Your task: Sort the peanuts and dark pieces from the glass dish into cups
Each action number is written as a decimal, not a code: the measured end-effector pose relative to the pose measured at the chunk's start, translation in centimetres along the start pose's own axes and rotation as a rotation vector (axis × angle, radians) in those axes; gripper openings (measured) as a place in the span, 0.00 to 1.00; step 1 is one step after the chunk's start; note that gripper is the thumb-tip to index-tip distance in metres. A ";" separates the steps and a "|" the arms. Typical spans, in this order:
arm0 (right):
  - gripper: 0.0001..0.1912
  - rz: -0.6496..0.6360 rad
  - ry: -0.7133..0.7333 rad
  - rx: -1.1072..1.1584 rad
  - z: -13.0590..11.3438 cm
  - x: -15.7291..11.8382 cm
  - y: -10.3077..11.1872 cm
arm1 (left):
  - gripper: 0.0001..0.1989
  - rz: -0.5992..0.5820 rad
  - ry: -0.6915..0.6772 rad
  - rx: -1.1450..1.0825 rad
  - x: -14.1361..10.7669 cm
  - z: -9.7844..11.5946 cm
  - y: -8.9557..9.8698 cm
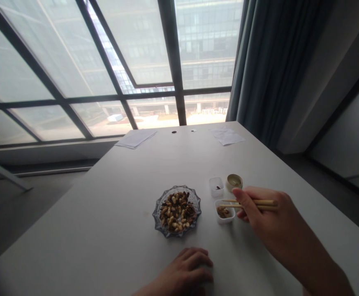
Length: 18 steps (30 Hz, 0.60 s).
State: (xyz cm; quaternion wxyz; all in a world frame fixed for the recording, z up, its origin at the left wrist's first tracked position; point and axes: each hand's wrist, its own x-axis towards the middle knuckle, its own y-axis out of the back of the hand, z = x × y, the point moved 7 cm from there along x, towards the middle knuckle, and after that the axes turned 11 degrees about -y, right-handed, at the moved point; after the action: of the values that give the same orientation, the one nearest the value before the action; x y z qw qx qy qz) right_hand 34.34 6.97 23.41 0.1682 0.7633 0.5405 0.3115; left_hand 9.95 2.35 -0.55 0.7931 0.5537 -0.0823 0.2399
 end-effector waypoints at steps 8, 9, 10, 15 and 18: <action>0.30 -0.156 0.019 0.121 -2.5 -0.2 -3.0 | 0.14 -0.041 0.013 0.013 0.1 -0.2 -0.4; 0.30 -0.199 0.027 0.140 -2.7 -0.3 -3.9 | 0.15 -0.046 0.014 0.016 0.1 -0.1 -0.4; 0.31 -0.245 0.037 0.151 -2.9 -0.3 -5.0 | 0.15 -0.040 0.015 0.018 0.1 -0.1 -0.4; 0.35 -0.352 0.142 0.093 -3.1 0.0 -9.8 | 0.14 -0.010 0.018 0.017 0.2 0.1 0.1; 0.38 -0.390 0.200 0.054 -2.6 0.3 -11.6 | 0.15 -0.041 0.026 0.014 0.3 0.1 0.0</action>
State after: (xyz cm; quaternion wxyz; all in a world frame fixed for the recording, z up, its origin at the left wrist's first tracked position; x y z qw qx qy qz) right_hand 24.39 11.23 18.58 0.1504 0.6139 0.6999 0.3325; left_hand 10.22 2.34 -0.38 0.7950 0.5577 -0.0589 0.2312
